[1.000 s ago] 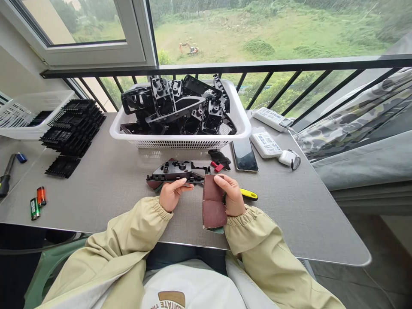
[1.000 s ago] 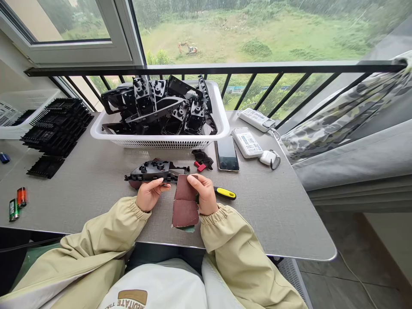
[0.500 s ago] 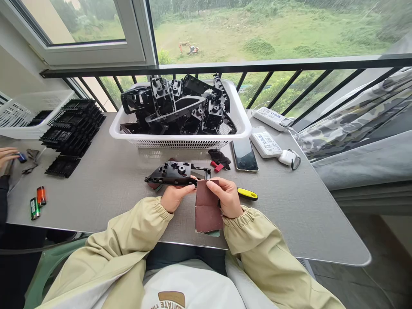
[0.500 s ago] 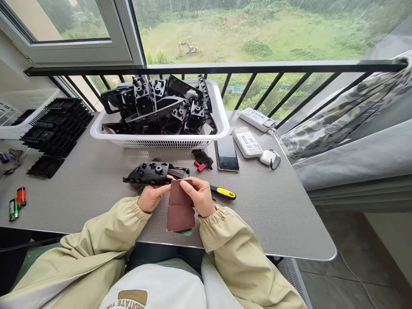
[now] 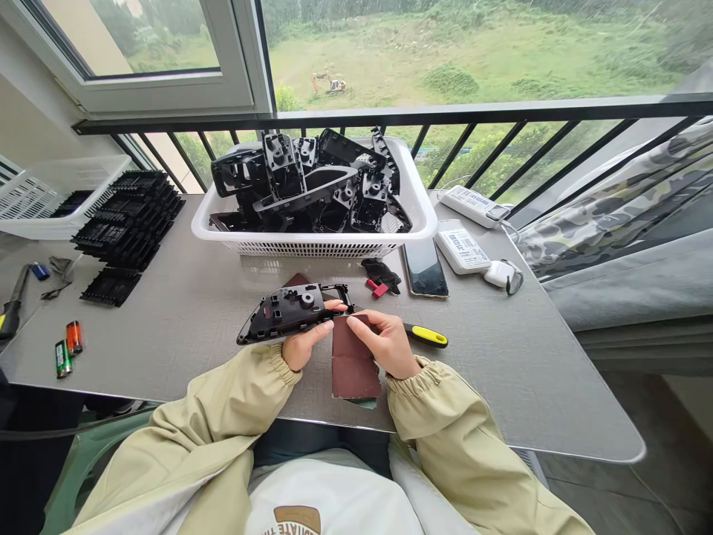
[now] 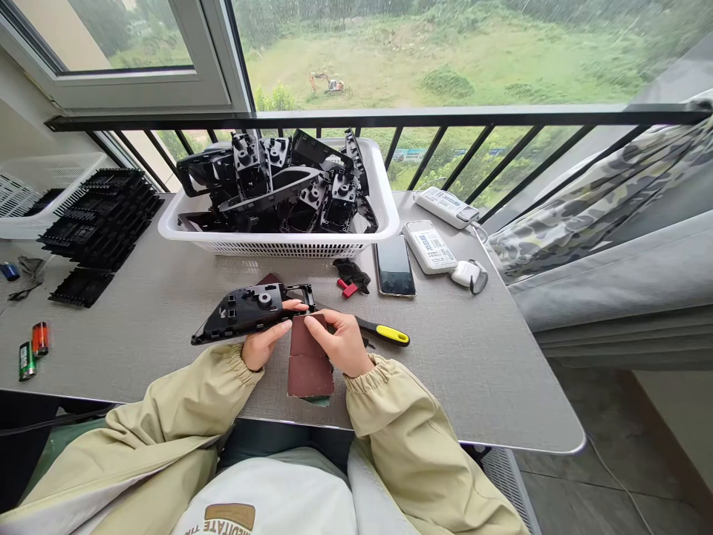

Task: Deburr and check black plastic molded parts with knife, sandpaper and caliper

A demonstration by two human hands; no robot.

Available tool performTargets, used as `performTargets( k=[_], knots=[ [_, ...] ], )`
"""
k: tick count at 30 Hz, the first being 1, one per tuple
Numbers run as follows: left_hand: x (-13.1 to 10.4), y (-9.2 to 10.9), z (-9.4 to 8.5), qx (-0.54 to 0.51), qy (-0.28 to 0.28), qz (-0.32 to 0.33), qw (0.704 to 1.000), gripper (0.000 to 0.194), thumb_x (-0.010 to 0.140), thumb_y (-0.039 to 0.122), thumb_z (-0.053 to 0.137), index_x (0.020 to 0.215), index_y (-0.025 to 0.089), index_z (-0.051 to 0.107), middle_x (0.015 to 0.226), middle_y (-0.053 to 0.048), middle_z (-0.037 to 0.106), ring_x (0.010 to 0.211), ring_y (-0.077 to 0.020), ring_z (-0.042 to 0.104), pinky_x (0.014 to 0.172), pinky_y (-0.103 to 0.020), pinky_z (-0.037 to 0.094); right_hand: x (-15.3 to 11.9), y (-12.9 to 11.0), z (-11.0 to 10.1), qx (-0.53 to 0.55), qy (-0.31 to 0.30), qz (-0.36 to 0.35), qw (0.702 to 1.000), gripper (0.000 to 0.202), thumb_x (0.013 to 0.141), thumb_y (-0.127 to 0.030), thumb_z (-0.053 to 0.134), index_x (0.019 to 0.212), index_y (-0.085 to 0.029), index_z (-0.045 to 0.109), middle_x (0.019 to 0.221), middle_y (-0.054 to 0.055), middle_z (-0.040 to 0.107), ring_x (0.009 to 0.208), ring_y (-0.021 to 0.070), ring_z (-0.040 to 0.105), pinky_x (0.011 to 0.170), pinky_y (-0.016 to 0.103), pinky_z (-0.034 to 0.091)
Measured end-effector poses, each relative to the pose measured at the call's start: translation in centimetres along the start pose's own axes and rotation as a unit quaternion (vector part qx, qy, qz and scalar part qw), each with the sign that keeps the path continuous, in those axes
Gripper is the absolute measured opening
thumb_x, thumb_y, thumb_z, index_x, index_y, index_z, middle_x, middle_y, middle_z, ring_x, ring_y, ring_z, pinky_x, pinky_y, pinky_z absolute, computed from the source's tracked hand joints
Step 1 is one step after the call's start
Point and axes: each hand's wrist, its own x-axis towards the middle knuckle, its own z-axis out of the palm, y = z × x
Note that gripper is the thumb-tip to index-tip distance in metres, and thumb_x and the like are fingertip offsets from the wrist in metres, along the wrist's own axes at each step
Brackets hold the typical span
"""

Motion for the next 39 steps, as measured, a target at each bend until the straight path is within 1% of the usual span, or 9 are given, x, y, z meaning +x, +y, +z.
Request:
performTargets(
  k=[5,11,16,20,24,27,31,35,39],
  knots=[
    [-0.1,1.7,0.1,0.064,-0.026,0.047,0.997,0.03,0.082,0.038,0.064,0.108,0.025,0.072,0.115,-0.006,0.07,0.115,-0.0267,0.059,0.112,-0.046,0.032,0.0,-0.3,0.0,0.004,-0.015,0.009,1.0,0.031,0.073,-0.044,0.06,0.058,-0.017,0.063,0.051,0.0,0.05,0.052,0.0116,0.038,0.048,0.025,0.032],
    [-0.2,0.5,0.0,0.09,-0.024,0.071,0.993,0.03,0.086,0.038,0.06,0.112,0.027,0.071,0.117,-0.006,0.069,0.116,-0.0257,0.058,0.11,-0.046,0.034,0.0,-0.4,-0.3,-0.007,-0.049,0.011,0.999,0.033,0.073,-0.042,0.06,0.053,-0.016,0.06,0.052,-0.001,0.05,0.053,0.0113,0.04,0.05,0.025,0.033],
    [-0.3,0.7,0.1,0.071,-0.028,0.06,0.995,0.03,0.086,0.039,0.06,0.109,0.025,0.071,0.116,-0.007,0.069,0.115,-0.0255,0.059,0.111,-0.045,0.033,0.0,-0.3,-0.2,0.002,-0.041,0.022,0.999,0.032,0.074,-0.043,0.058,0.057,-0.016,0.061,0.052,-0.001,0.049,0.052,0.0108,0.038,0.049,0.025,0.03],
    [0.0,0.6,0.4,0.045,0.009,0.037,0.998,0.028,0.084,0.043,0.06,0.101,0.024,0.073,0.106,-0.005,0.072,0.11,-0.0247,0.06,0.11,-0.046,0.036,0.1,0.0,-0.3,-0.004,-0.034,0.021,0.999,0.032,0.073,-0.043,0.059,0.055,-0.016,0.06,0.051,-0.001,0.048,0.052,0.0108,0.037,0.049,0.025,0.03],
    [0.4,0.1,0.8,-0.021,0.069,-0.03,0.997,0.031,0.076,0.046,0.067,0.096,0.023,0.07,0.091,-0.003,0.071,0.097,-0.0234,0.064,0.088,-0.041,0.054,0.2,0.1,-0.5,0.0,0.008,0.023,1.0,0.033,0.072,-0.044,0.06,0.053,-0.017,0.058,0.052,0.0,0.049,0.053,0.0119,0.039,0.049,0.025,0.032],
    [0.5,0.0,0.9,-0.055,0.073,-0.058,0.994,0.038,0.073,0.048,0.069,0.101,0.022,0.068,0.087,-0.002,0.069,0.09,-0.0213,0.065,0.076,-0.035,0.058,0.2,0.2,-0.6,0.005,0.016,0.026,1.0,0.032,0.071,-0.045,0.061,0.055,-0.017,0.06,0.053,0.0,0.05,0.053,0.0124,0.04,0.05,0.026,0.033],
    [0.4,0.1,0.9,-0.043,0.049,-0.052,0.996,0.045,0.075,0.052,0.066,0.11,0.023,0.067,0.096,-0.003,0.07,0.099,-0.0216,0.062,0.088,-0.036,0.054,0.1,0.4,-0.6,0.008,0.038,0.012,0.999,0.033,0.072,-0.046,0.061,0.055,-0.017,0.061,0.054,0.0,0.052,0.055,0.0131,0.042,0.051,0.026,0.035],
    [0.2,0.3,0.6,0.039,0.017,-0.01,0.999,0.05,0.081,0.06,0.056,0.114,0.024,0.067,0.102,-0.004,0.07,0.108,-0.0235,0.06,0.106,-0.041,0.04,0.0,0.3,-0.3,0.009,0.031,0.0,0.999,0.032,0.074,-0.045,0.061,0.059,-0.017,0.063,0.056,0.0,0.053,0.055,0.013,0.042,0.051,0.026,0.035],
    [0.0,0.3,0.4,0.123,-0.014,0.035,0.992,0.055,0.085,0.064,0.044,0.116,0.025,0.067,0.11,-0.005,0.069,0.111,-0.0245,0.059,0.11,-0.043,0.034,0.1,0.2,-0.1,-0.01,0.011,0.005,1.0,0.033,0.075,-0.045,0.06,0.057,-0.017,0.06,0.054,-0.001,0.049,0.054,0.0118,0.039,0.05,0.025,0.032]
  ],
)
